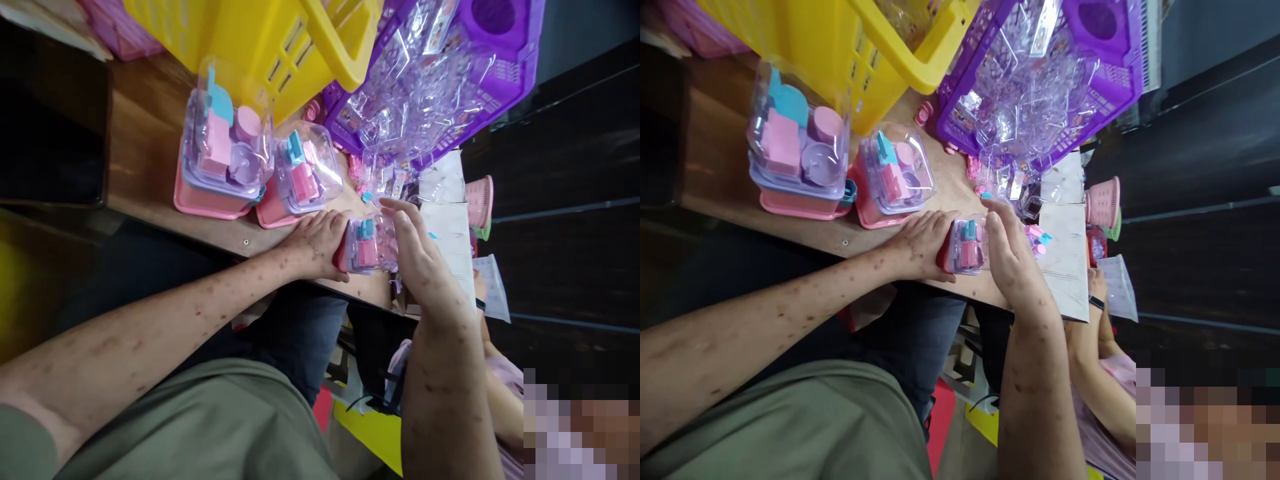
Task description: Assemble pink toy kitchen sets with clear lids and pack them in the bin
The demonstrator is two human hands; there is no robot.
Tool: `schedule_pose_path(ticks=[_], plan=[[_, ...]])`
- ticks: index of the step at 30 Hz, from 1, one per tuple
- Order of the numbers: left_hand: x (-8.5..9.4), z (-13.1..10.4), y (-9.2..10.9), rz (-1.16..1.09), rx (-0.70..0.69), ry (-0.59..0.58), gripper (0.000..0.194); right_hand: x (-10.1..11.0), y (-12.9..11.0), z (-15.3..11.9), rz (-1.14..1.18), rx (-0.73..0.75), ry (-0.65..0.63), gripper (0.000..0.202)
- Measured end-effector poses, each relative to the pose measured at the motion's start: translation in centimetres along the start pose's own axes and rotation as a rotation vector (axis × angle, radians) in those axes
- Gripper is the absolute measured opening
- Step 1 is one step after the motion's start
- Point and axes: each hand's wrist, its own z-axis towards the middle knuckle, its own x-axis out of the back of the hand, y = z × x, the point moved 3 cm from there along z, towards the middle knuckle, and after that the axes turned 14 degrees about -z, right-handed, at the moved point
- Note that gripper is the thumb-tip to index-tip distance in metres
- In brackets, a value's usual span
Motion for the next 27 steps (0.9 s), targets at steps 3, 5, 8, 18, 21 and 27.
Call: schedule_pose_path(ticks=[3,5,8,18,21,27], plan=[[0.0,0.0,-0.1,-0.016,0.009,-0.007,0.135,0.1,0.0,-0.2,-0.017,0.072,0.107,0.049],[0.0,0.0,-0.2,-0.012,0.007,-0.010,0.137,-0.4,-0.2,1.0,-0.016,0.130,0.116,0.047],[0.1,-0.1,-0.1,0.000,0.005,-0.016,0.137,-1.3,-0.7,4.1,-0.041,0.247,0.074,0.045],[0.1,0.0,-0.3,-0.004,-0.016,0.019,0.125,-2.7,-3.0,6.1,-0.324,0.247,-0.108,0.044],[0.2,0.0,-0.2,0.008,-0.019,0.019,0.120,-2.9,-3.0,5.8,-0.345,0.196,-0.045,0.044],[0.1,0.0,-0.1,0.055,-0.007,0.005,0.120,-3.4,-3.4,5.8,-0.400,0.178,-0.022,0.043]])
